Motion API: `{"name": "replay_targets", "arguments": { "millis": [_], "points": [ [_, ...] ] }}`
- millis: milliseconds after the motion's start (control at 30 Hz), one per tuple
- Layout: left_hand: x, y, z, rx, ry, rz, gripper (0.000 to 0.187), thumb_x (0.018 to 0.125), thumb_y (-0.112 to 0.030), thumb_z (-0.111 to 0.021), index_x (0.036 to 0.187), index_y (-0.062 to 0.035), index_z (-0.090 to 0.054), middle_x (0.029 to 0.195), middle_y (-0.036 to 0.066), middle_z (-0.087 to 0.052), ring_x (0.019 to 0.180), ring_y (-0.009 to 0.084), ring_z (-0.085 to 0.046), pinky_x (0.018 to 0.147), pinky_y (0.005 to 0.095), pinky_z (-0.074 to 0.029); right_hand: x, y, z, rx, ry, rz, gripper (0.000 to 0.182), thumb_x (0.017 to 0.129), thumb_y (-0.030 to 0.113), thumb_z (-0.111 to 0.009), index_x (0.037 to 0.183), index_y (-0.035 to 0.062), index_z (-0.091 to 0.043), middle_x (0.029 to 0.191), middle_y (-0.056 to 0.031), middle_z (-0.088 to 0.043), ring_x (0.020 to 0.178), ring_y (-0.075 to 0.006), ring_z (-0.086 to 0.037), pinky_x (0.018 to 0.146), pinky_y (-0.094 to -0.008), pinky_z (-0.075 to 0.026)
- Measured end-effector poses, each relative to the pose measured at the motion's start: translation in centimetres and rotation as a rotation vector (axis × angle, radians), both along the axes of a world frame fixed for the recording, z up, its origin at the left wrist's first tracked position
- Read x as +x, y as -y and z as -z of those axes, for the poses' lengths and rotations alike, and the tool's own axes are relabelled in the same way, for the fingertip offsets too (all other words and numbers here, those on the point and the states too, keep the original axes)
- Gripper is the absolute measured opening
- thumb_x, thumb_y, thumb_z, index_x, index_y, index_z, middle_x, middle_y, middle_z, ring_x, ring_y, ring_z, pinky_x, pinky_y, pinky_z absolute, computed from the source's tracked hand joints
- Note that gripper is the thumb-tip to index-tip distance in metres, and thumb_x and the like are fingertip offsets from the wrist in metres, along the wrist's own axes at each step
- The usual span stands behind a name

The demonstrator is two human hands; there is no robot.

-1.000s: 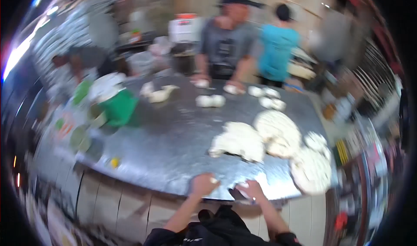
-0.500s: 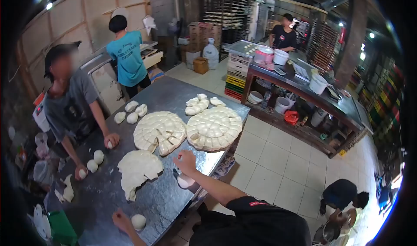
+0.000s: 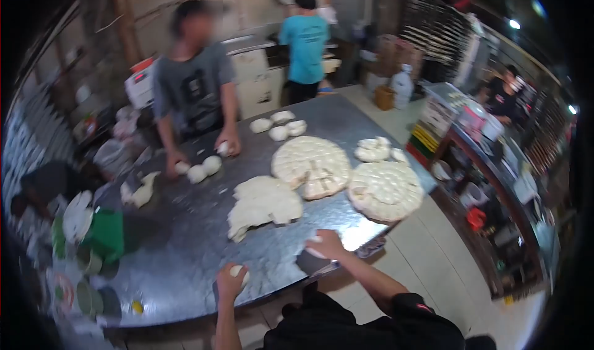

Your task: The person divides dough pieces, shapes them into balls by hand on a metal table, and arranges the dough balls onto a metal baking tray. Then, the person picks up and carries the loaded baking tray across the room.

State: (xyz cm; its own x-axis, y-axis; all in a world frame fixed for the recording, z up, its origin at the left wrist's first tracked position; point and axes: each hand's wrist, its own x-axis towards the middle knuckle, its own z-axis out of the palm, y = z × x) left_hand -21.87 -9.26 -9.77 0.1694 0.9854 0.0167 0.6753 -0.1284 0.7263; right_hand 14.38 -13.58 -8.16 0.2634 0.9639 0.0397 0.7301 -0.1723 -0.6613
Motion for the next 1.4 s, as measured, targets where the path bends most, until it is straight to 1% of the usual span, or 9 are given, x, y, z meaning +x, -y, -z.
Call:
{"name": "replay_targets", "arguments": {
  "millis": [167, 400, 500, 733, 833, 967, 1133, 1233, 1400],
  "points": [
    [-0.6, 2.1, -0.2, 0.390, -0.326, 0.177, 0.044, 0.075, -0.047, -0.080, 0.095, -0.0090, -0.072, 0.141, 0.020, -0.046, 0.125, 0.0338, -0.051, 0.105, 0.0466, -0.038, -1.3, 0.4, 2.5, 0.043, 0.361, -0.252, 0.025, 0.066, 0.041, -0.077, 0.080, 0.0208, -0.077, 0.114, -0.0093, -0.053, 0.115, -0.0391, -0.046, 0.097, -0.0611, -0.036],
    [-3.7, -2.9, 2.6, 0.116, 0.240, -0.429, 0.029, 0.085, -0.038, -0.074, 0.091, -0.0087, -0.073, 0.103, 0.013, -0.069, 0.104, 0.0329, -0.063, 0.092, 0.0446, -0.047, 2.4, -7.5, 5.0, 0.486, -0.014, 0.252, 0.028, 0.084, 0.023, -0.075, 0.073, 0.0040, -0.057, 0.075, -0.0119, -0.059, 0.071, -0.0300, -0.054, 0.069, -0.0436, -0.043],
    [0.6, 2.6, 3.2, 0.278, 0.039, -0.287, 0.032, 0.082, -0.041, -0.073, 0.096, -0.0119, -0.073, 0.102, 0.011, -0.070, 0.097, 0.0332, -0.066, 0.081, 0.0436, -0.054, -4.5, 0.3, 6.1, 0.306, 0.338, 0.043, 0.030, 0.078, 0.034, -0.074, 0.081, 0.0066, -0.062, 0.086, -0.0178, -0.065, 0.085, -0.0400, -0.061, 0.077, -0.0532, -0.047],
    [3.3, 1.2, -0.8, -0.112, -0.082, -0.010, 0.045, 0.077, -0.050, -0.074, 0.102, -0.0124, -0.070, 0.103, 0.013, -0.066, 0.103, 0.0358, -0.064, 0.086, 0.0474, -0.052, -5.9, -3.0, 1.4, -0.357, -0.158, -0.305, 0.037, 0.074, 0.030, -0.083, 0.083, 0.0010, -0.062, 0.078, -0.0180, -0.067, 0.073, -0.0305, -0.066, 0.068, -0.0398, -0.052],
    [1.2, 1.3, 0.1, -0.101, 0.000, 0.008, 0.051, 0.077, -0.053, -0.074, 0.104, -0.0103, -0.068, 0.116, 0.017, -0.059, 0.107, 0.0388, -0.060, 0.089, 0.0492, -0.050, -2.7, -1.1, 3.0, 0.137, 0.029, -0.112, 0.037, 0.077, 0.028, -0.081, 0.077, 0.0013, -0.056, 0.068, -0.0153, -0.058, 0.062, -0.0317, -0.057, 0.062, -0.0413, -0.047],
    [2.5, 1.0, 2.7, 0.321, -0.038, 0.113, 0.049, 0.080, -0.050, -0.076, 0.098, -0.0063, -0.067, 0.132, 0.020, -0.048, 0.109, 0.0400, -0.054, 0.099, 0.0488, -0.043, -5.1, -1.5, 5.8, 0.263, 0.324, -0.362, 0.034, 0.074, 0.029, -0.083, 0.086, 0.0074, -0.060, 0.098, -0.0149, -0.060, 0.103, -0.0374, -0.052, 0.087, -0.0550, -0.040],
    [0.5, -1.6, 2.6, 0.176, 0.445, -0.345, 0.030, 0.085, -0.036, -0.074, 0.083, -0.0067, -0.069, 0.103, 0.014, -0.067, 0.106, 0.0350, -0.061, 0.087, 0.0449, -0.048, -1.5, -5.6, 5.4, 0.297, -0.893, 0.185, 0.016, 0.094, 0.015, -0.067, 0.086, 0.0037, -0.061, 0.083, -0.0020, -0.060, 0.077, -0.0126, -0.056, 0.073, -0.0291, -0.046],
    [4.0, 2.3, 4.6, 0.315, 0.330, -0.224, 0.032, 0.089, -0.038, -0.071, 0.098, -0.0074, -0.069, 0.106, 0.016, -0.067, 0.098, 0.0369, -0.065, 0.084, 0.0437, -0.052, -5.1, -1.6, 9.2, 0.413, -0.559, 0.084, 0.012, 0.091, 0.011, -0.070, 0.093, -0.0005, -0.070, 0.091, -0.0075, -0.069, 0.089, -0.0154, -0.064, 0.084, -0.0340, -0.053],
    [8.5, 3.2, 1.4, 0.236, 0.251, -0.158, 0.039, 0.092, -0.042, -0.066, 0.111, -0.0080, -0.068, 0.108, 0.016, -0.068, 0.090, 0.0337, -0.068, 0.081, 0.0437, -0.054, -12.1, -2.5, 6.2, 0.068, -0.971, 0.028, 0.008, 0.090, 0.007, -0.066, 0.092, -0.0004, -0.070, 0.097, -0.0105, -0.071, 0.093, -0.0190, -0.065, 0.089, -0.0325, -0.051]
  ]
}}
